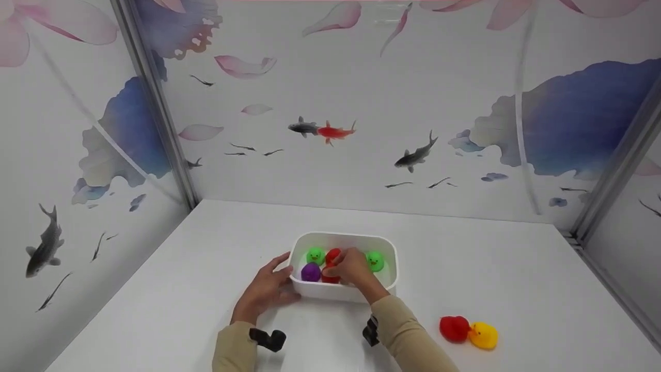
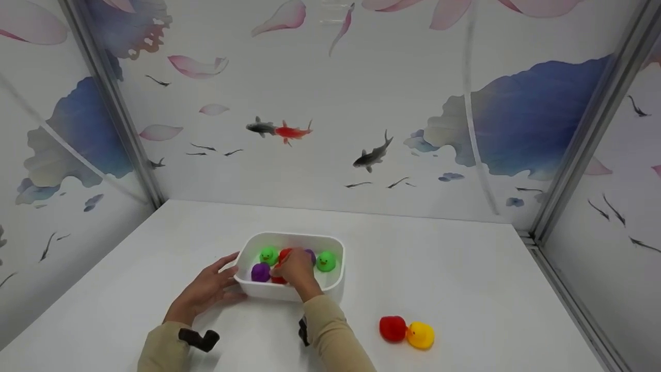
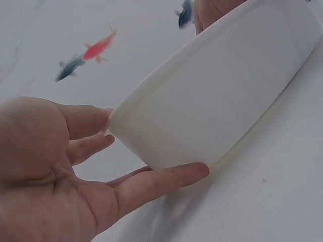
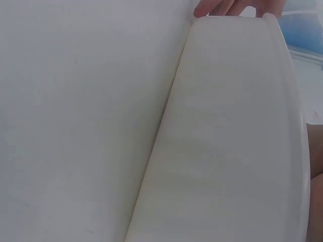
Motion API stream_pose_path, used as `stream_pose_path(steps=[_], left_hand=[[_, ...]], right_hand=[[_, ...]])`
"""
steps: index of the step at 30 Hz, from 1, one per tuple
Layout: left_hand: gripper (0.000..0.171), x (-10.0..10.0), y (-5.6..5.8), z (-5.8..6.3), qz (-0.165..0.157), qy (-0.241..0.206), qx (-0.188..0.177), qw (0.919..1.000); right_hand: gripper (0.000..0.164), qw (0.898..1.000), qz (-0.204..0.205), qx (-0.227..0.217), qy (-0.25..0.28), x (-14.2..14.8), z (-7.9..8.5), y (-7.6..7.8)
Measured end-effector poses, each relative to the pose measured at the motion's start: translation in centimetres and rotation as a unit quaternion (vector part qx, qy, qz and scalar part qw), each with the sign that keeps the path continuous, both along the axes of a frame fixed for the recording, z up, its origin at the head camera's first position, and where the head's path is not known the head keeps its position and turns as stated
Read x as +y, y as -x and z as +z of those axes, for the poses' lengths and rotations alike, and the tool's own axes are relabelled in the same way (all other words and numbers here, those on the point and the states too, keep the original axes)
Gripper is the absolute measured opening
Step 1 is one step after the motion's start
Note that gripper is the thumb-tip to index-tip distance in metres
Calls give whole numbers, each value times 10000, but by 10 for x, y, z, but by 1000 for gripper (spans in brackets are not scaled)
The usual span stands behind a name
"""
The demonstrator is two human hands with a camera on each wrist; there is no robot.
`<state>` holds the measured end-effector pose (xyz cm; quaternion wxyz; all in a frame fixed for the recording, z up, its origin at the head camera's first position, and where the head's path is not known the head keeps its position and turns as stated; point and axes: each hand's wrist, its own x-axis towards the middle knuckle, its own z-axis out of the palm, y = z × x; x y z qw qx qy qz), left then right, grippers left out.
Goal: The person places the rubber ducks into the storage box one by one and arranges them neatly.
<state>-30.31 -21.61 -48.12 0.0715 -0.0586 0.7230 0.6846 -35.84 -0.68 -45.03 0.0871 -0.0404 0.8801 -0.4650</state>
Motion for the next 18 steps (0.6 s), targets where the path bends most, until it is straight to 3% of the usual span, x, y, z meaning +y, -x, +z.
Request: stream_pose_path(steps=[9, 18], left_hand=[[59, 2, 0, 0, -29, -28, -13, 10000], [57, 1, 0, 2, -22, -63, -75, 9999]], right_hand=[[27, 9999, 86, 53, -31, 4, 6, -1], [21, 9988, 316, 336, -160, 23, 31, -8]])
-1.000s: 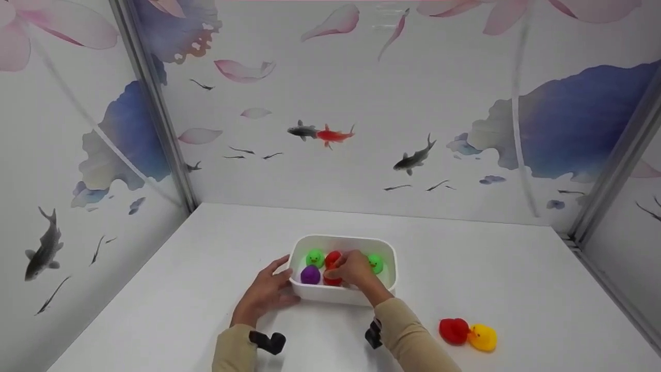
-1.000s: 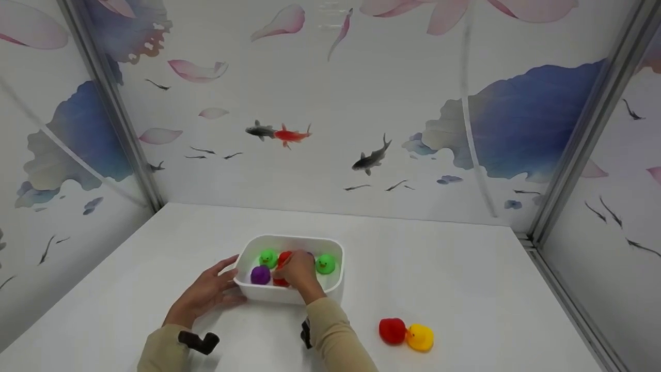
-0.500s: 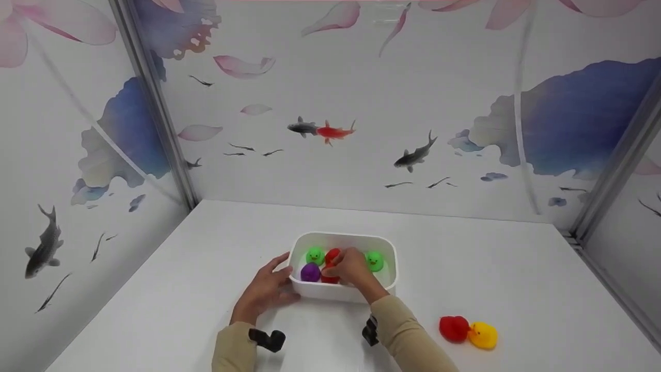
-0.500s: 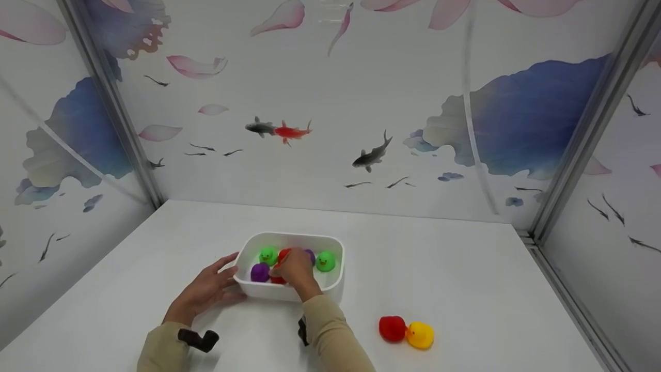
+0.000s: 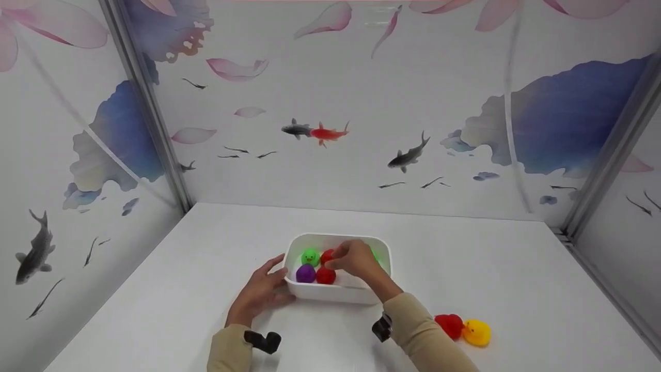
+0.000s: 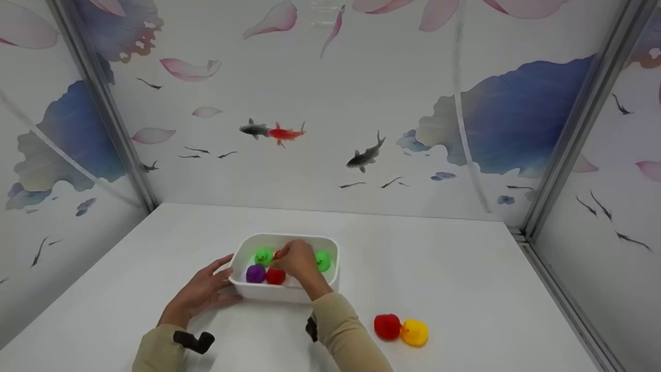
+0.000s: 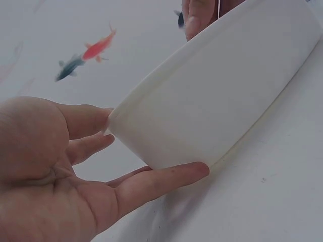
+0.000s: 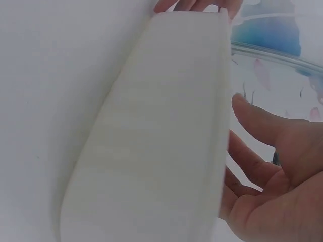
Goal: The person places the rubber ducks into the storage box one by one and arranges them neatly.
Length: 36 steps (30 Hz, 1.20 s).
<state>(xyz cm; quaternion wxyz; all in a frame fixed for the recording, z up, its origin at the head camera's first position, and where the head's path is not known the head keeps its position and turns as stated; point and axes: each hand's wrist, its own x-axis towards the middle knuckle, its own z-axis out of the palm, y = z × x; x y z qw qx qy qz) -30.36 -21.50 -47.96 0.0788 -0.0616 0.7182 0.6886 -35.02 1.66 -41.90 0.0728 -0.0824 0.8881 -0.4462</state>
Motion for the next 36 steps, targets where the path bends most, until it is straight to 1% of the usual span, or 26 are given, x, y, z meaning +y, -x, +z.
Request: stream_pose_path(steps=[5, 8, 12, 17, 21, 28, 31, 36], left_hand=[[56, 1, -1, -1, -10, -125, 90, 9999], [56, 1, -1, -1, -39, -103, 135, 9998], [56, 2, -1, 0, -24, -43, 102, 9999], [57, 2, 0, 0, -15, -98, 44, 9999], [56, 1, -1, 0, 44, -40, 45, 10000], [57, 1, -2, 2, 15, -100, 44, 9999], [57, 1, -2, 2, 60, -150, 8, 9999], [57, 1, -1, 1, 49, -250, 72, 9996]], right_hand=[[25, 9988, 308, 155, 336, 18, 15, -10], [24, 9978, 358, 332, 453, 31, 24, -18], [22, 9976, 241, 532, 384, 52, 34, -28], [25, 9974, 63, 620, 365, 80, 42, -40], [28, 9973, 35, 585, 432, 100, 43, -49], [33, 9973, -107, 552, 474, 131, 38, -61], [33, 9975, -5, 578, 412, 145, 35, -64], [32, 9965, 363, 697, 299, 168, 29, -66]])
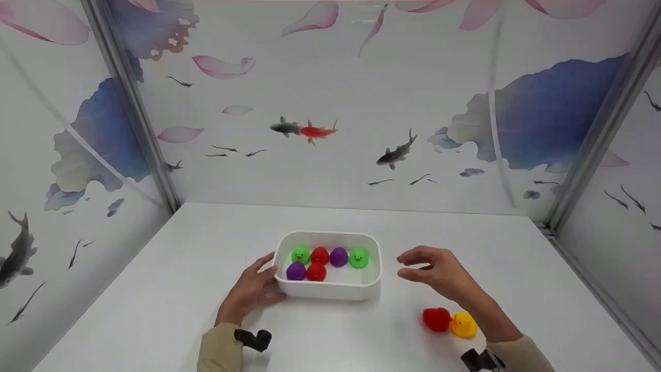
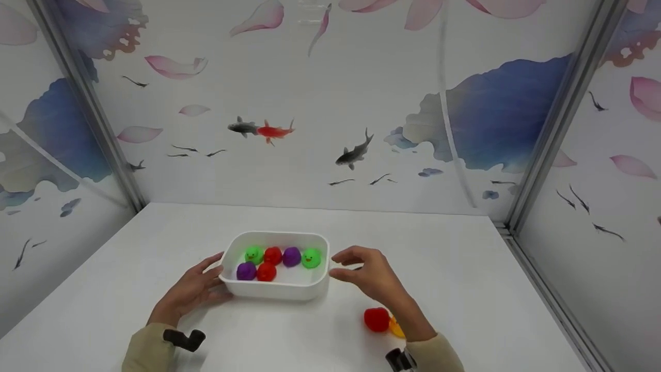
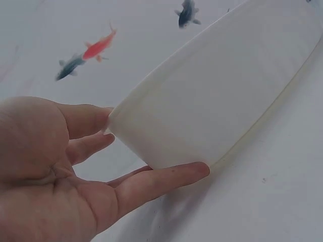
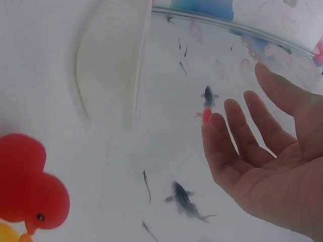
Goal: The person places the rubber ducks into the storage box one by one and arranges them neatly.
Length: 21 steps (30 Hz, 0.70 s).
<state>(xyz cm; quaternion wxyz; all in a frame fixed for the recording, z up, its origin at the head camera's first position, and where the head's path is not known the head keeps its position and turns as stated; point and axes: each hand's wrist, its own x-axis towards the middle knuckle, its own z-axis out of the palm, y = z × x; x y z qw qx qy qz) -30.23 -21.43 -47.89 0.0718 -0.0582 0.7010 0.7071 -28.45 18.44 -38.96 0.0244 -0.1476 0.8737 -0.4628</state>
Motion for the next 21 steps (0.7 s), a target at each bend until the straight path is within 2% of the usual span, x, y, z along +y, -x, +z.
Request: stream_pose_path(steps=[7, 12, 21], left_hand=[[57, 2, 0, 0, -16, 24, -25, 10000], [56, 2, 1, 0, -21, -4, -13, 10000], [57, 0, 2, -2, -24, 79, -24, 10000]], right_hand=[[40, 9988, 490, -31, 72, 27, -10, 0], [45, 9958, 850, -217, 242, 45, -24, 6], [36, 9850, 1648, -462, 233, 73, -42, 20]])
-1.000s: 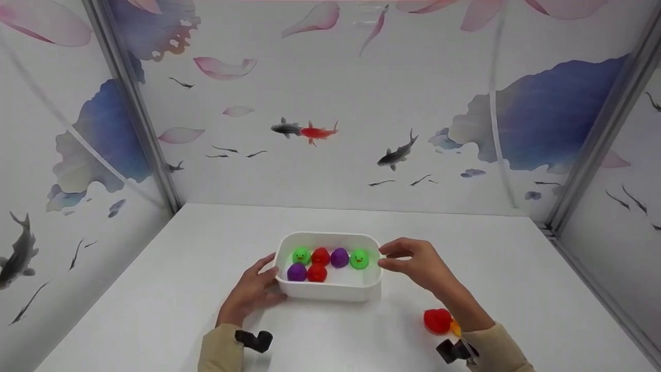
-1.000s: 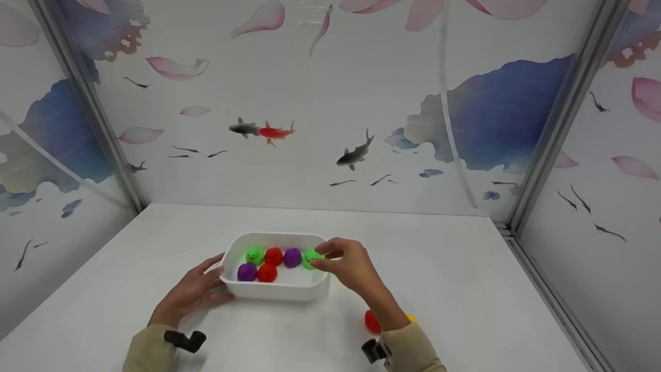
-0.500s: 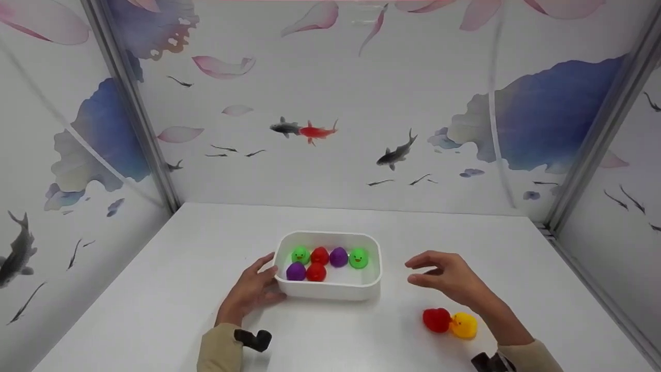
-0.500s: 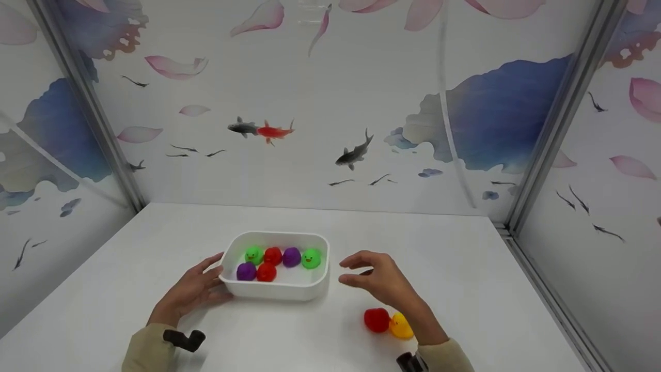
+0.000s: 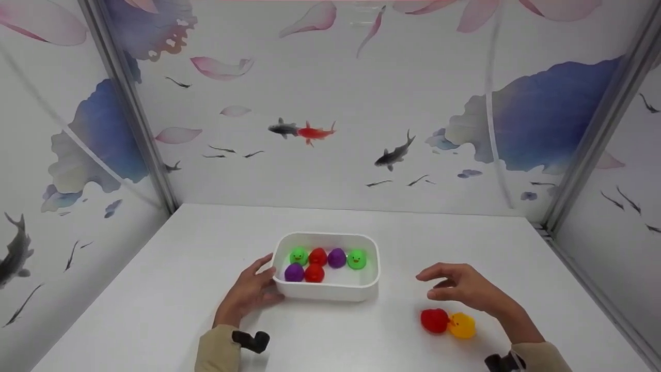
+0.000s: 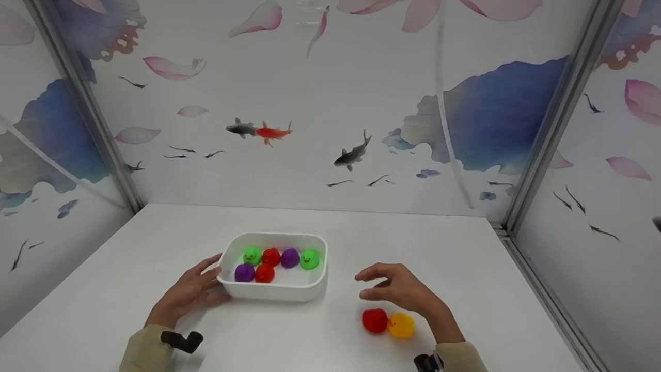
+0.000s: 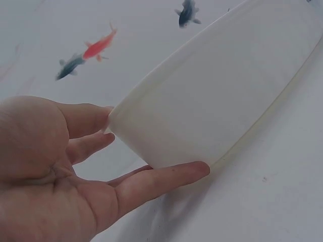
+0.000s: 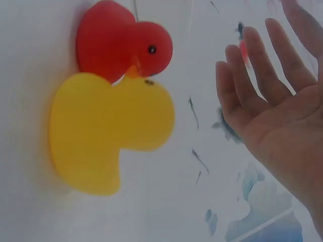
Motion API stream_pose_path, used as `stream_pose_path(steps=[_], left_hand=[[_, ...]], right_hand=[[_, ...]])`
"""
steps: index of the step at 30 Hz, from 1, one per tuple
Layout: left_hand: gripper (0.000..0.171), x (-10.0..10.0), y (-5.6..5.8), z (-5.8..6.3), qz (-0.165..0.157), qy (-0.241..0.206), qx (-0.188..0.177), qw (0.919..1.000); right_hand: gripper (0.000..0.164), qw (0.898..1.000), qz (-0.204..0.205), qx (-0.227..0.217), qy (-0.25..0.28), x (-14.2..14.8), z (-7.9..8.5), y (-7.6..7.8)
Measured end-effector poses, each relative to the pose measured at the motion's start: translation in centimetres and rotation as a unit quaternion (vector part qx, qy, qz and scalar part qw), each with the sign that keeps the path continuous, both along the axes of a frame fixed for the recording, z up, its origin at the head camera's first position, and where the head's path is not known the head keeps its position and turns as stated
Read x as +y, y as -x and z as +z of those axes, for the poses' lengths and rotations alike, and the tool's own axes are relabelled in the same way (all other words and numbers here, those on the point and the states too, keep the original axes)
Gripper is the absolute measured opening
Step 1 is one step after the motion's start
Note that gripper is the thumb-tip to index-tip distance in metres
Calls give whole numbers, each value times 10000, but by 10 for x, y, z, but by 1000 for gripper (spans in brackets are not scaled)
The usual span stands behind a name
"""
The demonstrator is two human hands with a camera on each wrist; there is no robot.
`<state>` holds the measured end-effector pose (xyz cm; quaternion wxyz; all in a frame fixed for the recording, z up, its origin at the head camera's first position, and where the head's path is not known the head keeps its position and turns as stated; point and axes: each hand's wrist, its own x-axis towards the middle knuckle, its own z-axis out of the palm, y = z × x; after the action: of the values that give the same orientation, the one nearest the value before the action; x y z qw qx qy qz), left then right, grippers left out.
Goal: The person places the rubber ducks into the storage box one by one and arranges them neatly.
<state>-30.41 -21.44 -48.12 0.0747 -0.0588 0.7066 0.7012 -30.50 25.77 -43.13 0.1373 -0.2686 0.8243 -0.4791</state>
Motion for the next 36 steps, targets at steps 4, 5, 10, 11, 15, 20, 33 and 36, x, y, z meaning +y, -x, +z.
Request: stream_pose_path(steps=[4, 5, 10, 11, 15, 20, 33, 36], left_hand=[[56, 0, 0, -1, 37, -45, 16, 10000], [56, 0, 0, -1, 41, -51, 28, 10000], [56, 0, -1, 0, 19, 20, 62, 10000], [56, 0, -1, 0, 18, 25, 64, 10000], [56, -1, -1, 0, 77, 33, 20, 10000], [57, -1, -1, 1, 31, 0, -25, 10000], [58, -1, -1, 2, 11, -31, -69, 10000], [57, -1, -1, 0, 23, -111, -56, 9999]], right_hand=[[39, 9994, 252, -211, -55, 10, -7, 4], [40, 9991, 331, -249, -63, 12, -9, 5], [39, 9970, 674, -309, -214, 21, -17, 10], [38, 9967, 710, -275, -281, 22, -18, 10], [38, 9952, 785, -303, -505, 25, -22, 13], [38, 9918, 788, -806, -609, 27, -25, 12], [33, 9862, 645, -1109, -1049, 30, -30, 13], [31, 9863, 711, -1103, -1003, 31, -32, 12]])
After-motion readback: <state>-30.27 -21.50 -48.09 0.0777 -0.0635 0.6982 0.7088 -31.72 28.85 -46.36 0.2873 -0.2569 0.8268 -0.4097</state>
